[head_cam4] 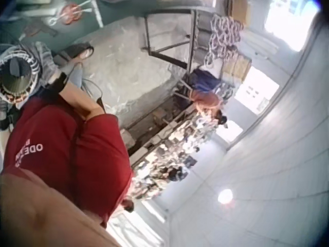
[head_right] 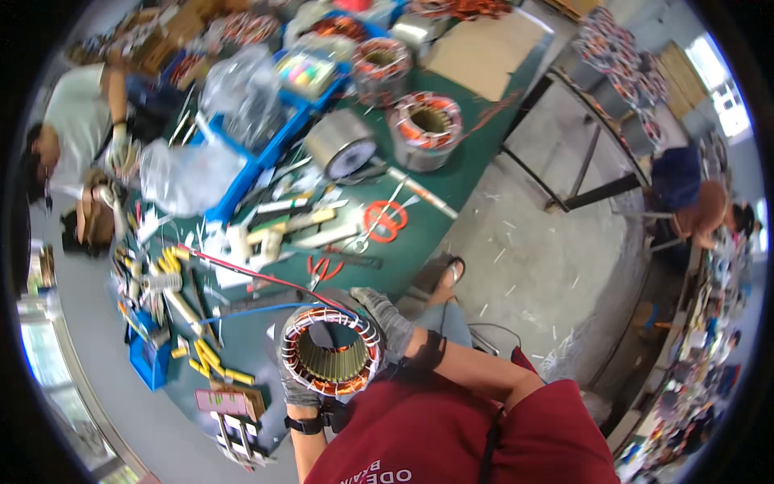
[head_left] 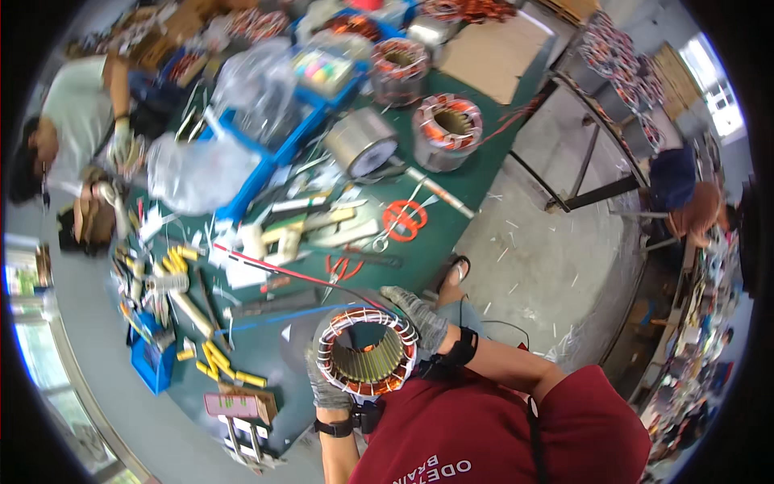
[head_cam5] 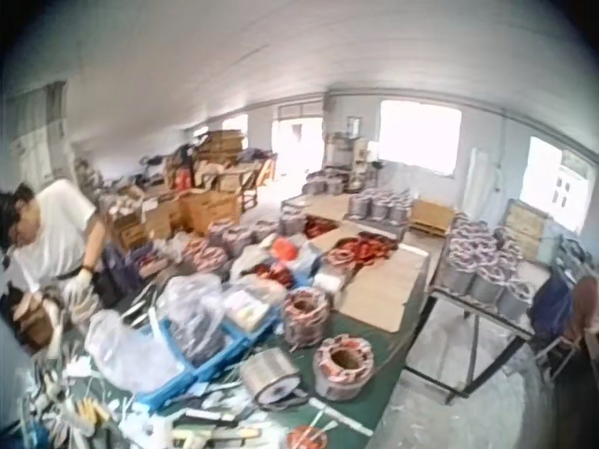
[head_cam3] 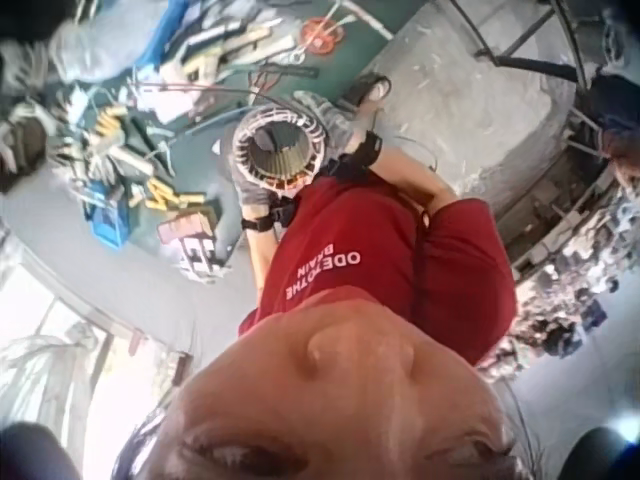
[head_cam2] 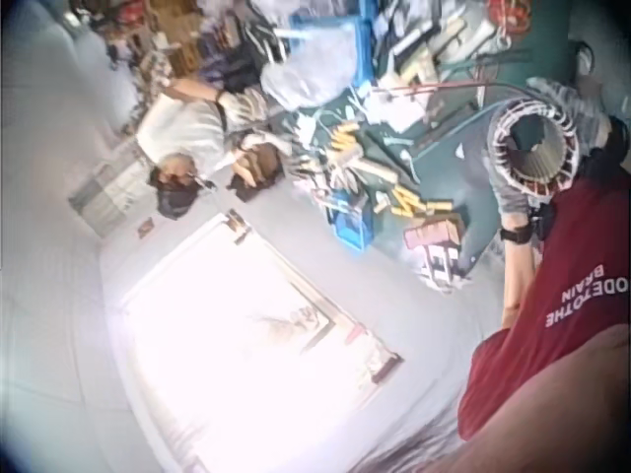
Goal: Connecting and securing wires on a motor stator using thread and scissors.
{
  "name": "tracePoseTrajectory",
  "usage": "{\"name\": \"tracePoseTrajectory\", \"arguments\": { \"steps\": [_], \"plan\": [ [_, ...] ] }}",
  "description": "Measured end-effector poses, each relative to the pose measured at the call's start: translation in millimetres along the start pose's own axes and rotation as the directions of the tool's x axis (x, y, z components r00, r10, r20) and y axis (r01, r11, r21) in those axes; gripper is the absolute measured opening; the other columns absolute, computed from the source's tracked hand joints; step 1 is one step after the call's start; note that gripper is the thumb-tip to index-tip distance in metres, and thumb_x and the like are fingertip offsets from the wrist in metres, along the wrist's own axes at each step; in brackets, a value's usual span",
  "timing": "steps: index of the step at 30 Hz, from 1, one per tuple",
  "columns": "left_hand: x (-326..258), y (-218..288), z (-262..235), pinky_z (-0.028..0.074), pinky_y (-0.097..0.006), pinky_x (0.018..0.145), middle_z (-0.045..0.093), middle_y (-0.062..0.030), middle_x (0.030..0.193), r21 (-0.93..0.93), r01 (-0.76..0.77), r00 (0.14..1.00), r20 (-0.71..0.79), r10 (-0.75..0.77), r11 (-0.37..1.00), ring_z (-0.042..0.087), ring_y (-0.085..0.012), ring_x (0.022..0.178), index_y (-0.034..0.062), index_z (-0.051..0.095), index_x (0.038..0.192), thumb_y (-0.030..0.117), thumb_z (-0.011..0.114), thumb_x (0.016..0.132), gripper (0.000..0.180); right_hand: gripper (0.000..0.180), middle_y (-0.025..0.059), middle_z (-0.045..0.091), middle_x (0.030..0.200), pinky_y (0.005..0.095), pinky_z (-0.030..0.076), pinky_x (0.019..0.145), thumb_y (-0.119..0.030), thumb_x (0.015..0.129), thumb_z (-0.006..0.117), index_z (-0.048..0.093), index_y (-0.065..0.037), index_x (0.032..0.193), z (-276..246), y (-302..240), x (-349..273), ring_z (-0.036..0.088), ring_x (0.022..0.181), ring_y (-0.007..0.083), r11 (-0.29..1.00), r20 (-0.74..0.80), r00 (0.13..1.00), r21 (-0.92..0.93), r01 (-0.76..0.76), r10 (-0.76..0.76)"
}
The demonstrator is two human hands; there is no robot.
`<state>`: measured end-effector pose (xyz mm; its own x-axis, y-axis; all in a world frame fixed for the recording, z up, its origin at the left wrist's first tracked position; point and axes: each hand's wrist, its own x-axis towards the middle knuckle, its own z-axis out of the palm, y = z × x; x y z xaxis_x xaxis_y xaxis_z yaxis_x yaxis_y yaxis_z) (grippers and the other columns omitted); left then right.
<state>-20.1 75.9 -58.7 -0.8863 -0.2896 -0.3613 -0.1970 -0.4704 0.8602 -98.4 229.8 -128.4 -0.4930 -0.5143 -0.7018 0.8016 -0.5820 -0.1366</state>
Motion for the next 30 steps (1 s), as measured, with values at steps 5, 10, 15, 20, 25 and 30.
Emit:
{"name": "tracePoseTrajectory", "arguments": {
  "steps": [5,10,15,20,25,30],
  "plan": [
    [39,-14,134,0.044,-0.033,0.088,0.06,-0.0104,0.107,-0.189,0.263,0.952,0.211,-0.222,0.946,0.056,-0.0194,0.097,-0.0029,0.053,0.112,0.021,0.048,0.088,0.034,0.022,0.0042,0.06,0.091,0.0288,0.047,0.074,-0.027,0.088,0.054,0.058,-0.007,0.098,-44,-120,-62,0.057,0.082,0.014,0.977,0.024,0.977,0.046,0.209,-0.21],
    [76,-54,280,0.045,-0.032,0.088,0.06,-0.0102,0.107,-0.023,0.378,0.841,0.427,-0.333,0.926,0.057,-0.0195,0.097,-0.0032,0.054,0.112,0.017,0.048,0.088,0.031,0.037,0.0082,0.064,0.095,0.0354,0.048,0.082,-0.039,0.089,0.047,0.059,-0.006,0.103,-106,-220,-122,0.06,0.085,0.0205,0.855,-0.251,0.86,0.17,0.49,-0.444],
    [102,-100,388,0.046,-0.034,0.088,0.058,-0.0101,0.109,0.118,0.64,0.631,0.484,-0.607,0.759,0.056,-0.0201,0.098,0.0004,0.05,0.116,0.029,0.042,0.09,0.04,0.031,0.0076,0.062,0.097,0.0319,0.048,0.076,-0.031,0.091,0.046,0.057,-0.007,0.105,-169,-287,-181,0.059,0.083,0.0191,0.777,-0.135,0.908,0.478,0.409,-0.395],
    [125,-136,477,0.049,-0.033,0.077,0.06,-0.0091,0.096,0.237,0.703,0.551,0.413,-0.725,0.67,0.058,-0.0187,0.086,0.0022,0.054,0.103,0.032,0.043,0.089,0.035,0.038,0.0095,0.06,0.103,0.0332,0.044,0.085,-0.036,0.092,0.041,0.054,-0.004,0.109,-199,-334,-217,0.055,0.095,0.0208,0.6,-0.121,0.761,0.542,0.588,-0.637],
    [161,-191,534,0.048,-0.033,0.073,0.06,-0.0112,0.089,0.578,-0.386,0.577,0.759,-0.3,0.719,0.058,-0.0222,0.081,0.0031,0.055,0.096,0.019,0.054,0.084,0.02,0.047,0.0103,0.057,0.113,0.0373,0.041,0.092,-0.041,0.093,0.036,0.049,-0.003,0.118,-218,-378,-243,0.054,0.102,0.0228,0.584,-0.098,0.709,0.495,0.644,-0.699],
    [187,-255,581,0.046,-0.03,0.08,0.059,-0.0082,0.102,0.357,-0.708,0.364,0.924,-0.118,0.609,0.056,-0.0142,0.089,0.0027,0.053,0.106,0.028,0.041,0.092,0.032,0.046,0.0094,0.052,0.121,0.0344,0.04,0.094,-0.036,0.094,0.034,0.045,-0.003,0.124,-258,-410,-256,0.05,0.109,0.0206,0.423,-0.296,0.487,0.256,0.869,-0.822]
  ]
}}
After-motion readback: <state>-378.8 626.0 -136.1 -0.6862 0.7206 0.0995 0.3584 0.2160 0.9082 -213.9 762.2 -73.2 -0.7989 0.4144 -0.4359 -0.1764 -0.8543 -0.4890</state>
